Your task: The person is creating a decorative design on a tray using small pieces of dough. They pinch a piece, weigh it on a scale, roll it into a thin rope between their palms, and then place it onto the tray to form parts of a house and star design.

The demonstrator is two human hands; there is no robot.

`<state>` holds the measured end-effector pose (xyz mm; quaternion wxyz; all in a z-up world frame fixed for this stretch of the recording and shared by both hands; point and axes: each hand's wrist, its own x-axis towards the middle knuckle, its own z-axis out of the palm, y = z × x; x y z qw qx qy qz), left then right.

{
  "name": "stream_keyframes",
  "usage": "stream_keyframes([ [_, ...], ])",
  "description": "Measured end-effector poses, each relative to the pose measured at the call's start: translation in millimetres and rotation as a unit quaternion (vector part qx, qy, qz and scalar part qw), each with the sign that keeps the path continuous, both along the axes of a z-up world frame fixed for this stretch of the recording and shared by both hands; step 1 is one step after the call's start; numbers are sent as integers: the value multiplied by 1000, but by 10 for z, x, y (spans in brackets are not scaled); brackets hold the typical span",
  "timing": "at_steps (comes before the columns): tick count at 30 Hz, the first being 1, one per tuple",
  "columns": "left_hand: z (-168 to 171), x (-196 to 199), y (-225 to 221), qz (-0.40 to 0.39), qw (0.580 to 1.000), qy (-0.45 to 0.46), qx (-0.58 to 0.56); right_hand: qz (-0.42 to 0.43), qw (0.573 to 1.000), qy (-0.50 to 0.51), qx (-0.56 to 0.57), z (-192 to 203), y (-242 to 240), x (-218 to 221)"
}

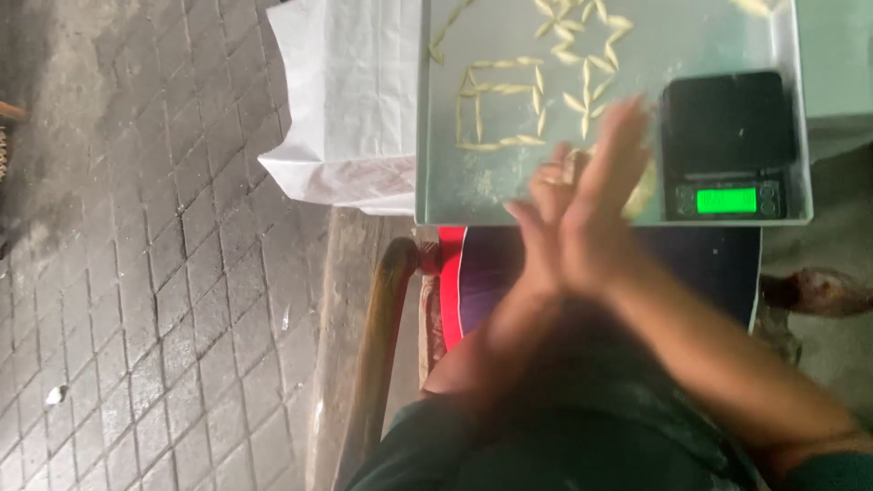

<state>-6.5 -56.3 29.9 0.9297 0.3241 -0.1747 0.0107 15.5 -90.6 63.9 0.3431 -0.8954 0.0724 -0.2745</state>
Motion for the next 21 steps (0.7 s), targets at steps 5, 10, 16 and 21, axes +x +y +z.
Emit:
stream_keyframes([
  [5, -396, 180, 224, -190, 962, 48, -187, 105, 990, 51, 80, -351, -206, 114],
  [10, -150, 277, 373, -262, 914, 78, -300, 180, 833, 29, 523, 129, -277, 150],
  [16, -594, 274, 264, -162, 956, 88, -228, 157, 974, 88, 135, -334, -248, 154],
  [21, -471, 120, 104, -118, 957, -33, -261, 172, 976, 93, 96, -234, -205, 137],
])
